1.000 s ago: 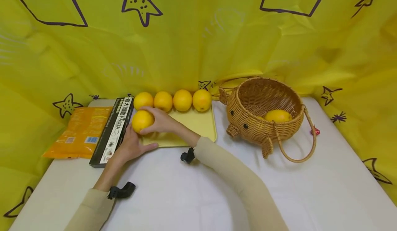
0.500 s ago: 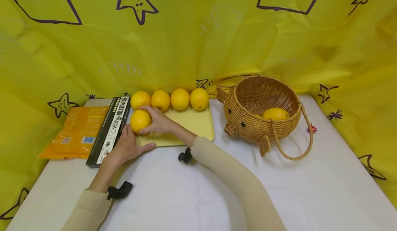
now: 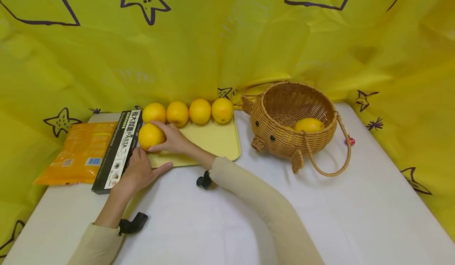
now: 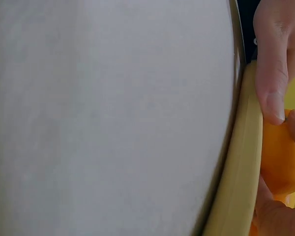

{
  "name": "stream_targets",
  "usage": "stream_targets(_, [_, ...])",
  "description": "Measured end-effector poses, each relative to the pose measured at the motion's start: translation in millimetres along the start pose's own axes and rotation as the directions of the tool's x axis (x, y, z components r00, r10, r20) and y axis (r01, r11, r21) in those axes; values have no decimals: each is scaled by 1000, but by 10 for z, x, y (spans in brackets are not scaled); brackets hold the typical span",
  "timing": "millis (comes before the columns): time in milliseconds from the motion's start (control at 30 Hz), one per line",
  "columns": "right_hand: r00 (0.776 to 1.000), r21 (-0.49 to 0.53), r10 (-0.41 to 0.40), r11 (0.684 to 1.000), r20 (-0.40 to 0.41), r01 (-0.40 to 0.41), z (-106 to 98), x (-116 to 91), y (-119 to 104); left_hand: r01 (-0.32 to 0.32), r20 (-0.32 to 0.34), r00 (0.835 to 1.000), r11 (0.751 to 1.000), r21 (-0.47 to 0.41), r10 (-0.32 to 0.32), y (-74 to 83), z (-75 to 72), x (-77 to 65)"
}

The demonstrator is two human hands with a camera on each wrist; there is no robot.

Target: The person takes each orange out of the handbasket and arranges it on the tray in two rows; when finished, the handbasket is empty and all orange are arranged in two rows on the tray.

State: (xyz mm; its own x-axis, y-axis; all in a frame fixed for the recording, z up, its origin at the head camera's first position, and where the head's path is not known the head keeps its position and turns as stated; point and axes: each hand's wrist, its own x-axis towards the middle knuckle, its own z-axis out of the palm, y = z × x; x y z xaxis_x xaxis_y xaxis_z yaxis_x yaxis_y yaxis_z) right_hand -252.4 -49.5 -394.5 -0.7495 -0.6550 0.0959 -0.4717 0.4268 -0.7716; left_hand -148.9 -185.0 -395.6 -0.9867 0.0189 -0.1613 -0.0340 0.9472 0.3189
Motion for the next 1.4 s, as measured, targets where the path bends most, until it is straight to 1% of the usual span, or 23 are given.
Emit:
stream_targets(100, [999,13,34,999,-15,-34,50,0,-17,-13,-18,1000,1000,8,13,-5,19,-26])
stream_targets(167, [999,16,47,999,-24,-47,80,-3,-17,-11,-18,1000,1000,11,11,0,23,-44])
stream_targets(333, [997,3,60,998,-40,-60,131,-21,-36,24,1,1000,1000,15,-24,-1,15,-79])
stream_targets(433, [996,-10,85,996,-40,-85,121,-78,-85,37,17,999,999,28,-38,-1,8,-95])
stream_targets(500, [994,-27,96,995,-42,-98,68,-165,-132,40,28,999,999,32,-41,-3,6,-99])
stream_targets(567, [995,-20,86,996,-44,-86,-32,-306,-184,44,27,999,999,24,-45,-1,6,-100])
stream_targets(633, [998,10,57,998,-36,-57,-174,-500,-241,51,19,999,999,15,-51,0,9,-93])
stream_targets(767, [999,137,-18,990,-26,21,-517,-1032,-329,57,0,998,998,12,-57,3,13,-74])
stream_targets(833, [998,191,-32,981,-46,40,-670,-1316,-335,54,-2,999,998,24,-54,4,10,-66])
stream_targets(900, [996,235,-30,971,-82,49,-802,-1572,-312,47,-5,999,998,31,-47,6,5,-57])
stream_targets(1000, [991,283,-6,958,-136,44,-950,-1864,-246,31,-7,999,999,36,-31,7,-10,-49])
stream_targets(1067, [987,288,11,957,-162,36,-1021,-2006,-200,27,-12,1000,999,28,-26,8,-16,-46])
stream_targets(1167, [982,286,35,958,-183,19,-1085,-2155,-130,28,-6,1000,999,20,-28,9,-23,-50])
stream_targets(1300, [979,307,50,952,-198,13,-1163,-2266,-61,38,13,999,999,10,-38,7,-22,-56])
stream_targets(1367, [978,330,42,943,-205,29,-1238,-2294,-42,36,16,999,999,-6,-36,4,-18,-52])
stream_targets(1400, [978,341,21,938,-209,53,-1287,-2302,-31,33,18,999,999,-16,-33,3,-15,-48])
